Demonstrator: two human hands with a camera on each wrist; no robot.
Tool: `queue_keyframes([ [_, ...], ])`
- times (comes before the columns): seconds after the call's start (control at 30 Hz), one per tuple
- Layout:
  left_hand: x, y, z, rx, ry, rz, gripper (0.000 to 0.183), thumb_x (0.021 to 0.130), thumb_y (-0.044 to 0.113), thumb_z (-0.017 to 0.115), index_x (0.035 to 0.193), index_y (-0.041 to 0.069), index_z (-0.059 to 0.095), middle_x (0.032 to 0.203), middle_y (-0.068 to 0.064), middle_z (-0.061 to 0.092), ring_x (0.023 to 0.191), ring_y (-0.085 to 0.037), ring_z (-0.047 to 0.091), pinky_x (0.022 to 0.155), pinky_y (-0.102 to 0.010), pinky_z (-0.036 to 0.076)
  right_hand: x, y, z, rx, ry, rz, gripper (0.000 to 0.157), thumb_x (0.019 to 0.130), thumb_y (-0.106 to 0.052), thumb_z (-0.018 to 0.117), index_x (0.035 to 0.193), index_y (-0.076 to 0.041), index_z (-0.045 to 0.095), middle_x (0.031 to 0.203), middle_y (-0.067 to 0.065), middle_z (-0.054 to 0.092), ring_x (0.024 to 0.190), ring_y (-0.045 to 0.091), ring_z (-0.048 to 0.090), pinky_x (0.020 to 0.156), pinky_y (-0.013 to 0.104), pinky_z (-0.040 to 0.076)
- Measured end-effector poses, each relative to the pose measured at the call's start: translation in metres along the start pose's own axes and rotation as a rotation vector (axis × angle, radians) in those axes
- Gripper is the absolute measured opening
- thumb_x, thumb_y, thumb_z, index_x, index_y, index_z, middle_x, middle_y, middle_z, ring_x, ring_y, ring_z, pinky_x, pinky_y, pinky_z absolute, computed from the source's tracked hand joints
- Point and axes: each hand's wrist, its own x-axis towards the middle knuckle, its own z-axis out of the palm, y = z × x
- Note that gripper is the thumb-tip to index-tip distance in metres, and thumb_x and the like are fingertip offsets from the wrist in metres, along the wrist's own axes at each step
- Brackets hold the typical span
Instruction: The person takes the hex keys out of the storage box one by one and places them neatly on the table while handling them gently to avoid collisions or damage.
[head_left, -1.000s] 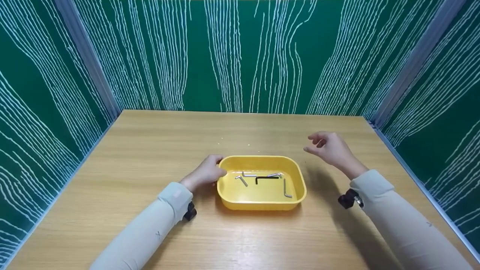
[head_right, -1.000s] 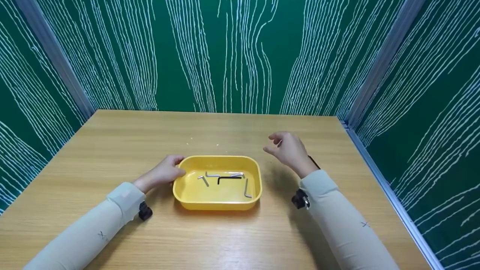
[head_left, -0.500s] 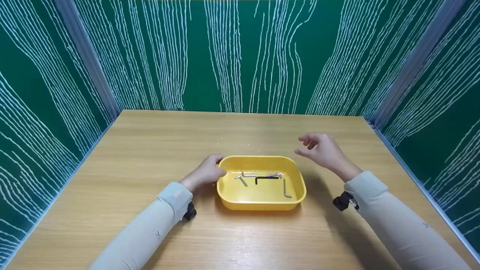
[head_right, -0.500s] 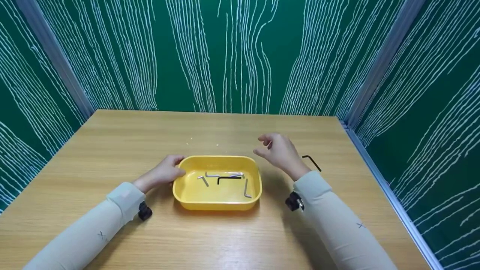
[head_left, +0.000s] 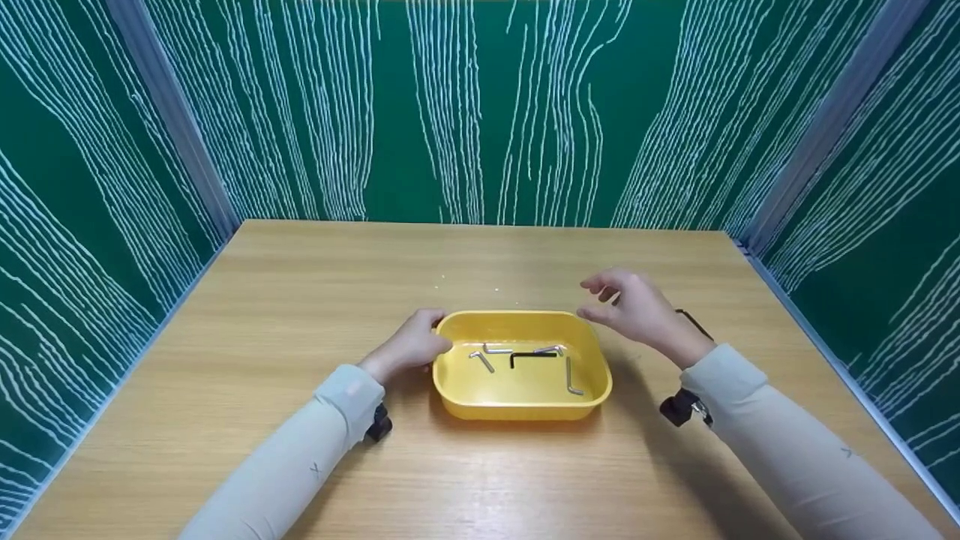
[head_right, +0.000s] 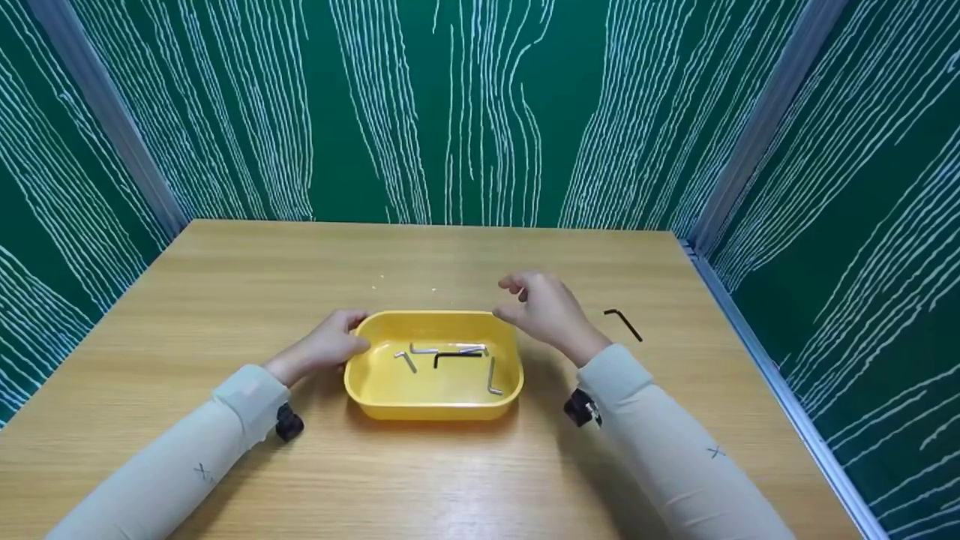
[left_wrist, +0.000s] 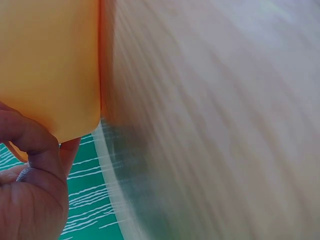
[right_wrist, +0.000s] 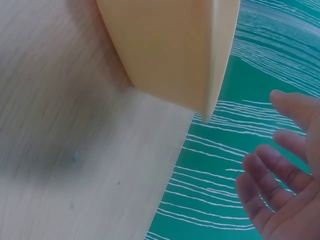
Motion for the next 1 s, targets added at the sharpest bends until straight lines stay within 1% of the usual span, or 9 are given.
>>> queue_keyframes([
  [0.17,0.000,0.000,0.000,-0.002,-0.003,0.000,0.034,0.087,-0.004,0.054,0.119,-0.003,0.066,0.089,-0.007,0.063,0.049,-0.010,0.051,0.041,-0.020,0.043,-0.002,-0.004,0.004,-0.020,-0.011,-0.026,0.043,0.095,-0.017,0.083,0.135,-0.004,0.072,0.133,0.020,0.071,0.119,0.039,0.066,0.103,0.057,0.061],
  [0.4,-0.001,0.000,-0.001,-0.035,-0.015,0.017,0.037,0.088,-0.005,0.054,0.124,-0.005,0.065,0.091,-0.008,0.063,0.049,-0.011,0.051,0.041,-0.020,0.043,-0.002,-0.007,0.008,-0.063,-0.023,-0.095,0.043,0.094,-0.016,0.084,0.133,-0.004,0.074,0.131,0.020,0.073,0.117,0.040,0.068,0.103,0.060,0.060],
  [0.67,0.000,-0.001,-0.002,-0.012,-0.012,0.002,0.034,0.089,-0.004,0.056,0.122,-0.003,0.065,0.093,-0.008,0.063,0.051,-0.012,0.051,0.043,-0.021,0.044,-0.003,-0.015,0.015,-0.084,-0.060,-0.101,0.046,0.092,-0.014,0.087,0.135,-0.006,0.073,0.131,0.017,0.073,0.118,0.040,0.067,0.103,0.059,0.060],
  [0.8,0.000,0.000,-0.002,-0.008,-0.007,-0.006,0.035,0.090,-0.004,0.056,0.124,-0.003,0.065,0.095,-0.009,0.064,0.051,-0.012,0.052,0.043,-0.021,0.044,-0.003,-0.017,0.019,-0.095,-0.066,-0.135,0.046,0.090,-0.014,0.088,0.133,-0.005,0.074,0.129,0.016,0.075,0.115,0.038,0.069,0.101,0.056,0.062],
  [1.0,0.000,0.000,-0.001,-0.005,-0.008,-0.013,0.033,0.091,-0.004,0.057,0.122,-0.003,0.065,0.094,-0.009,0.064,0.052,-0.012,0.052,0.043,-0.021,0.045,-0.004,-0.017,0.026,-0.112,-0.085,-0.202,0.046,0.090,-0.013,0.088,0.133,-0.003,0.074,0.127,0.017,0.076,0.112,0.037,0.071,0.098,0.056,0.063],
])
